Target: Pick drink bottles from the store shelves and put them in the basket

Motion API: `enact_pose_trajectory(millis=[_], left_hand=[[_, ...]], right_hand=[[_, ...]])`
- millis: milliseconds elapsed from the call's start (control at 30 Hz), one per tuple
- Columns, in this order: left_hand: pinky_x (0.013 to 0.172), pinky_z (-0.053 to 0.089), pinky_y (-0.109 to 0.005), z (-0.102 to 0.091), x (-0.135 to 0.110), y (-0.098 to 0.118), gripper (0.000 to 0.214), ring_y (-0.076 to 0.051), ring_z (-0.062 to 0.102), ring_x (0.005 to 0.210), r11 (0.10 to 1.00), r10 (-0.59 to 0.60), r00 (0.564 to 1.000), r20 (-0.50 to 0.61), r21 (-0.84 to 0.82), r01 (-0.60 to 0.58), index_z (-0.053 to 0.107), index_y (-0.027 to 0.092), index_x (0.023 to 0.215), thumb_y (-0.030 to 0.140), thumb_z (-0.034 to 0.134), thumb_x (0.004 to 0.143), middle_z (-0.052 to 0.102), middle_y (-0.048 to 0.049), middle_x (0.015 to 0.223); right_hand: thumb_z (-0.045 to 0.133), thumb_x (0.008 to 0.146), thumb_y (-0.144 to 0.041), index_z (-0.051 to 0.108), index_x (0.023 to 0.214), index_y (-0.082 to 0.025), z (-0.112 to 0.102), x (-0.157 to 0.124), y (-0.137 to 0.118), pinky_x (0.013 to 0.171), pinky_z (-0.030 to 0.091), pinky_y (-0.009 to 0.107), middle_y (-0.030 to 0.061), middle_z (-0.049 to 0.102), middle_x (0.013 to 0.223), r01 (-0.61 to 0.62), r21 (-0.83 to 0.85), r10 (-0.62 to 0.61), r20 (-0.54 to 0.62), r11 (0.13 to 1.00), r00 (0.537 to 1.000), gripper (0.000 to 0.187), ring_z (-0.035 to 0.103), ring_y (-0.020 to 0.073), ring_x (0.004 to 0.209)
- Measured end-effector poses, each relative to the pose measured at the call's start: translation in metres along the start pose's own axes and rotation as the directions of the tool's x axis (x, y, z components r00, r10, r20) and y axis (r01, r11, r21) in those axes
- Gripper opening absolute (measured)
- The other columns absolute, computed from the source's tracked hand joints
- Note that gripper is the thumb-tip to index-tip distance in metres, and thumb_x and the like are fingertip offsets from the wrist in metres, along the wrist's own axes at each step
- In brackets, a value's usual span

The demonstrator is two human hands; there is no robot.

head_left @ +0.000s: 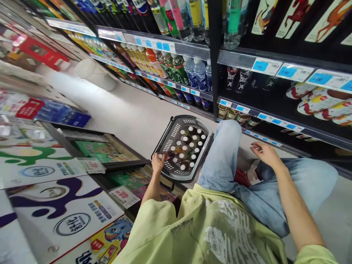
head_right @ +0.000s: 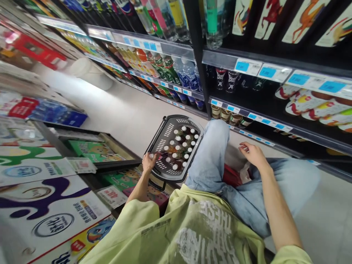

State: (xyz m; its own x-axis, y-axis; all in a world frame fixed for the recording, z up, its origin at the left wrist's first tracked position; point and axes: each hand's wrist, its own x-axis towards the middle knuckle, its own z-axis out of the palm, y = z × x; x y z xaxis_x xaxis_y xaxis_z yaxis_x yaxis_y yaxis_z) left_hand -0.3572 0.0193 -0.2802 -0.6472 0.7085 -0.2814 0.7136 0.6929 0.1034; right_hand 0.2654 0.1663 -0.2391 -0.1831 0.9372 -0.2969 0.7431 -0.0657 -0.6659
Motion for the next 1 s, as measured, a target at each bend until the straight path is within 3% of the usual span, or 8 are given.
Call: enact_pose_trajectory(millis=[167, 267, 400, 500, 600, 733, 1000], left_hand=[[0.099, 0.053, -0.047, -0.004, 0.032, 0.003, 0.05, -0.04, 0.066, 0.117, 0.997, -0.033, 0.998, 0.056, 0.066, 0.03, 0.06, 0.009, 0.129, 0.045, 0.054, 0.095, 0.065, -0.0267, 0.127], [0.099, 0.053, -0.044, -0.004, 0.043, 0.005, 0.049, -0.039, 0.067, 0.119, 0.995, -0.007, 0.994, 0.113, 0.097, -0.004, 0.063, 0.011, 0.126, 0.043, 0.065, 0.09, 0.067, -0.0247, 0.125], [0.094, 0.055, -0.035, 0.015, 0.029, 0.009, 0.043, -0.034, 0.072, 0.115, 0.987, 0.08, 0.963, 0.258, 0.116, -0.114, 0.07, 0.02, 0.117, 0.037, 0.08, 0.079, 0.072, -0.0154, 0.122], [0.091, 0.056, -0.035, 0.04, 0.009, 0.01, 0.038, -0.033, 0.075, 0.111, 0.98, 0.056, 0.945, 0.322, 0.163, -0.113, 0.07, 0.02, 0.123, 0.032, 0.072, 0.088, 0.075, -0.0171, 0.118], [0.088, 0.058, -0.039, 0.058, -0.001, 0.006, 0.043, -0.035, 0.077, 0.105, 0.972, -0.018, 0.942, 0.334, 0.227, -0.062, 0.066, 0.014, 0.134, 0.029, 0.062, 0.094, 0.076, -0.022, 0.11], [0.088, 0.06, -0.04, 0.063, 0.008, 0.001, 0.048, -0.035, 0.078, 0.104, 0.964, -0.067, 0.938, 0.341, 0.264, -0.028, 0.063, 0.012, 0.141, 0.029, 0.059, 0.096, 0.077, -0.0242, 0.112], [0.084, 0.058, -0.036, 0.062, 0.026, 0.005, 0.033, -0.032, 0.077, 0.097, 0.963, -0.049, 0.953, 0.3, 0.268, -0.034, 0.071, 0.01, 0.121, 0.023, 0.061, 0.092, 0.079, -0.0207, 0.097]], right_hand=[[0.068, 0.088, -0.041, 0.077, 0.104, -0.026, 0.0, -0.001, -0.005, 0.072, 0.058, 0.036, 0.0032, 0.083, 0.089, -0.024, 0.021, 0.024, 0.037, 0.999, 0.999, 0.023, 0.075, 0.0228, 0.07], [0.068, 0.089, -0.039, 0.077, 0.105, -0.027, 0.002, -0.001, -0.005, 0.072, 0.057, 0.036, 0.0027, 0.083, 0.09, -0.012, 0.008, 0.012, 0.056, 1.0, 0.998, 0.023, 0.075, 0.0229, 0.07], [0.067, 0.09, -0.037, 0.076, 0.109, -0.027, 0.008, -0.003, -0.001, 0.072, 0.057, 0.035, 0.0024, 0.083, 0.092, -0.013, 0.007, 0.012, 0.093, 1.0, 0.996, 0.024, 0.075, 0.0221, 0.069], [0.068, 0.09, -0.036, 0.077, 0.109, -0.027, 0.011, -0.006, 0.004, 0.071, 0.057, 0.033, 0.0019, 0.083, 0.092, -0.039, -0.015, 0.04, 0.107, 0.999, 0.993, 0.023, 0.076, 0.0221, 0.071], [0.066, 0.092, -0.035, 0.077, 0.112, -0.026, 0.011, -0.009, 0.007, 0.073, 0.056, 0.032, 0.0023, 0.083, 0.093, -0.039, -0.074, 0.049, 0.126, 0.996, 0.991, 0.025, 0.077, 0.0224, 0.076], [0.059, 0.099, -0.038, 0.077, 0.121, -0.023, 0.012, -0.006, 0.008, 0.073, 0.054, 0.029, 0.0051, 0.083, 0.091, -0.031, -0.14, 0.053, 0.158, 0.99, 0.986, 0.032, 0.077, 0.0222, 0.078], [0.061, 0.098, -0.028, 0.077, 0.12, -0.023, 0.023, 0.001, 0.005, 0.073, 0.05, 0.026, 0.0048, 0.083, 0.095, -0.021, -0.202, 0.058, 0.175, 0.979, 0.983, 0.028, 0.077, 0.0208, 0.084]])
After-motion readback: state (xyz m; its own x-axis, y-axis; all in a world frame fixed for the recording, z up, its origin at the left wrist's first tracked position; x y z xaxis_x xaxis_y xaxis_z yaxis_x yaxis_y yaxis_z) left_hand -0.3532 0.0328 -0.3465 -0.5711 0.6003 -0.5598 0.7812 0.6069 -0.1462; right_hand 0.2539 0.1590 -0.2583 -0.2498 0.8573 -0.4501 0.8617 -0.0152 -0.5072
